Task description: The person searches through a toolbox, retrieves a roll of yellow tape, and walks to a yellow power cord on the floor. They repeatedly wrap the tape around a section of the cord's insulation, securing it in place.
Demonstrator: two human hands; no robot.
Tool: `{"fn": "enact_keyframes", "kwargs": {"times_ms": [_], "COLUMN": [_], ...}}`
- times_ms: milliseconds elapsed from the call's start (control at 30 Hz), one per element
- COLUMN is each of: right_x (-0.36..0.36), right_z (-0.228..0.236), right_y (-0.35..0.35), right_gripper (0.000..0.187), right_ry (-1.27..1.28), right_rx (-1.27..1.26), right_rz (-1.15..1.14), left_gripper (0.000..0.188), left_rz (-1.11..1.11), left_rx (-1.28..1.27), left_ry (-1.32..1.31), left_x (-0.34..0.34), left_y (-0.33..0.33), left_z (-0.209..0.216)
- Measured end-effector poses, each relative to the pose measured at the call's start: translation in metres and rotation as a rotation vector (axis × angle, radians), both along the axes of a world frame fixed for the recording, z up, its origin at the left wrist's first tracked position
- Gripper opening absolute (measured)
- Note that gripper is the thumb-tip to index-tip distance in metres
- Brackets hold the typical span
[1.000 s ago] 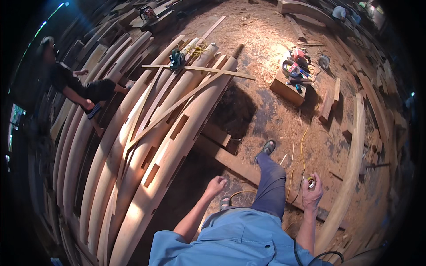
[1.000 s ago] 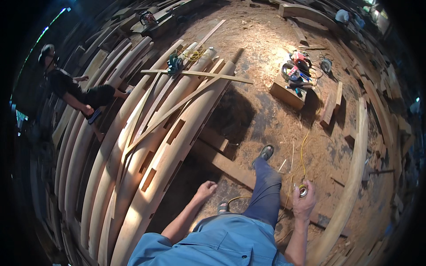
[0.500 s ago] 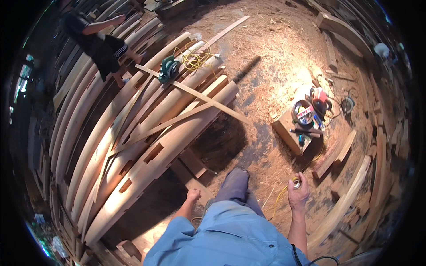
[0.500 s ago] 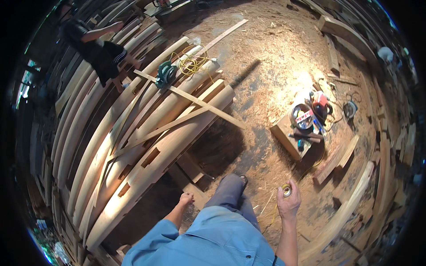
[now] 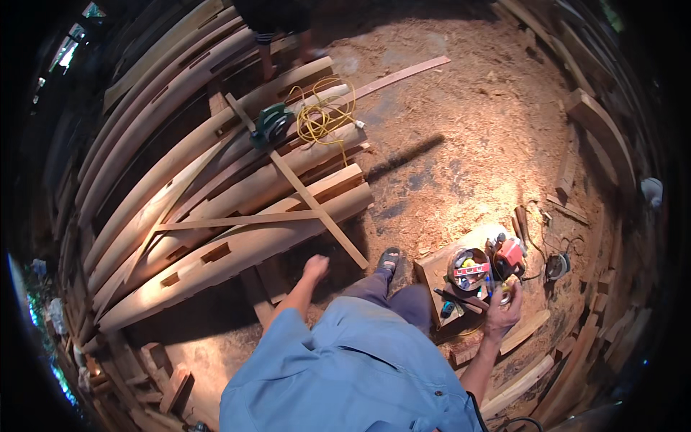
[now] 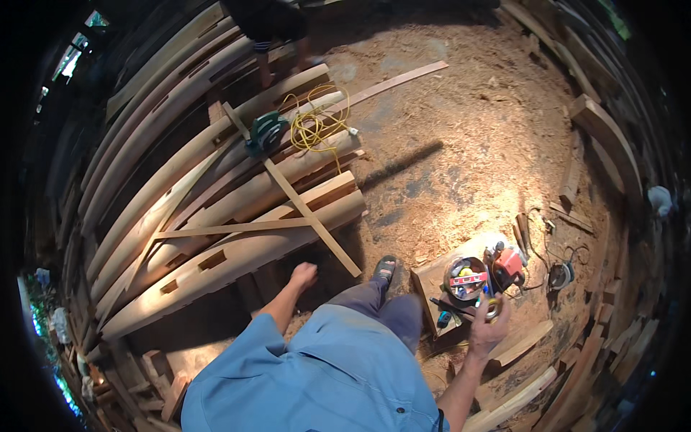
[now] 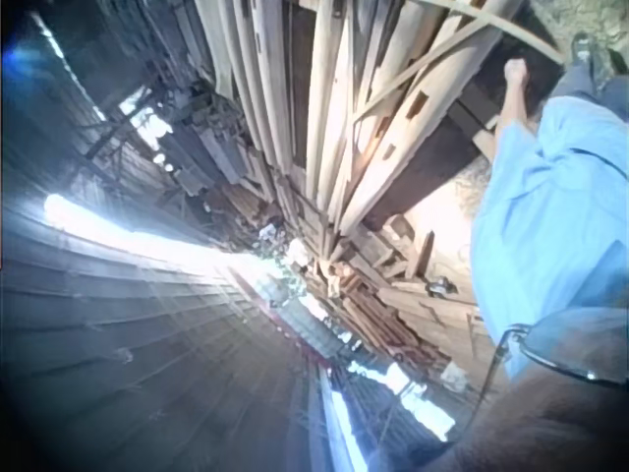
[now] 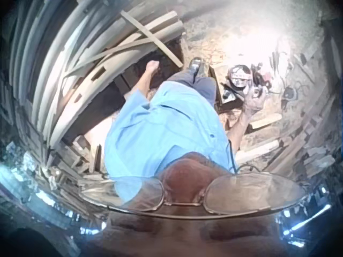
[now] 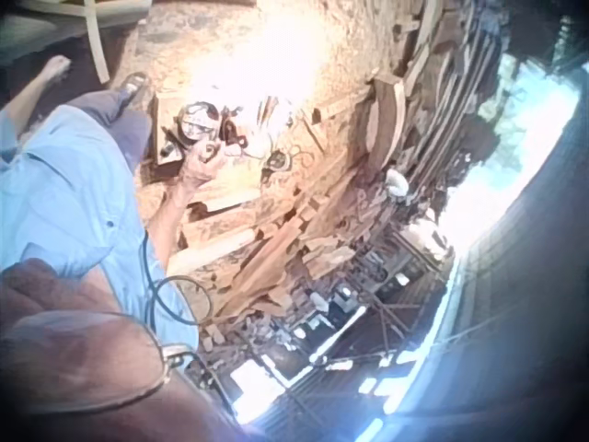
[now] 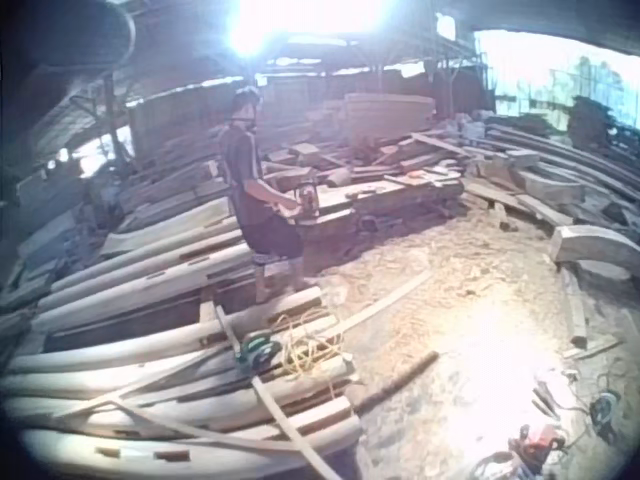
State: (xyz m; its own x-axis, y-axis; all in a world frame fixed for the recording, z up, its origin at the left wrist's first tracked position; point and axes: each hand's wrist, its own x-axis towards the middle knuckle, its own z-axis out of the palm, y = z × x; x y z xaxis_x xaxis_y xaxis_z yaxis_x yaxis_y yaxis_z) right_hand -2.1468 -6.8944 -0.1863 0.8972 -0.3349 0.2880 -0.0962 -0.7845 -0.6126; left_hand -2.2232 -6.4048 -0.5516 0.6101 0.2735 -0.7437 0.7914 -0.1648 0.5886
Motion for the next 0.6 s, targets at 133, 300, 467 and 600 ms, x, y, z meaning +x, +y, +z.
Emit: {"fn": "enact_keyframes", "kwargs": {"times_ms": [133,300,467,600], "right_x": [0.124,0.257,0.398,0.521], "right_z": [0.009,0.012,-0.005,-0.005], "right_y": [-0.010,-0.011,-0.006,0.030], "right_gripper": [0.042,0.040,0.040,0.041], "right_ry": [0.024,0.013,0.042,0.152], "right_rx": [0.017,-0.028,-0.024,-0.073], "right_rz": [0.134,0.279,0.428,0.530], "left_gripper": [0.026,0.031,0.020,0.030], "left_rz": [0.084,0.037,0.451,0.672], "left_rx": [-0.092,0.091,0.028,0.118], "left_ry": [-0.266,-0.375,-0.127,0.554], "left_x": [0.161,0.266,0.278,0.266], "left_y": [-0.074,-0.071,-0.041,-0.049], "left_z": [0.148,0.114,-0.020,-0.027]}}
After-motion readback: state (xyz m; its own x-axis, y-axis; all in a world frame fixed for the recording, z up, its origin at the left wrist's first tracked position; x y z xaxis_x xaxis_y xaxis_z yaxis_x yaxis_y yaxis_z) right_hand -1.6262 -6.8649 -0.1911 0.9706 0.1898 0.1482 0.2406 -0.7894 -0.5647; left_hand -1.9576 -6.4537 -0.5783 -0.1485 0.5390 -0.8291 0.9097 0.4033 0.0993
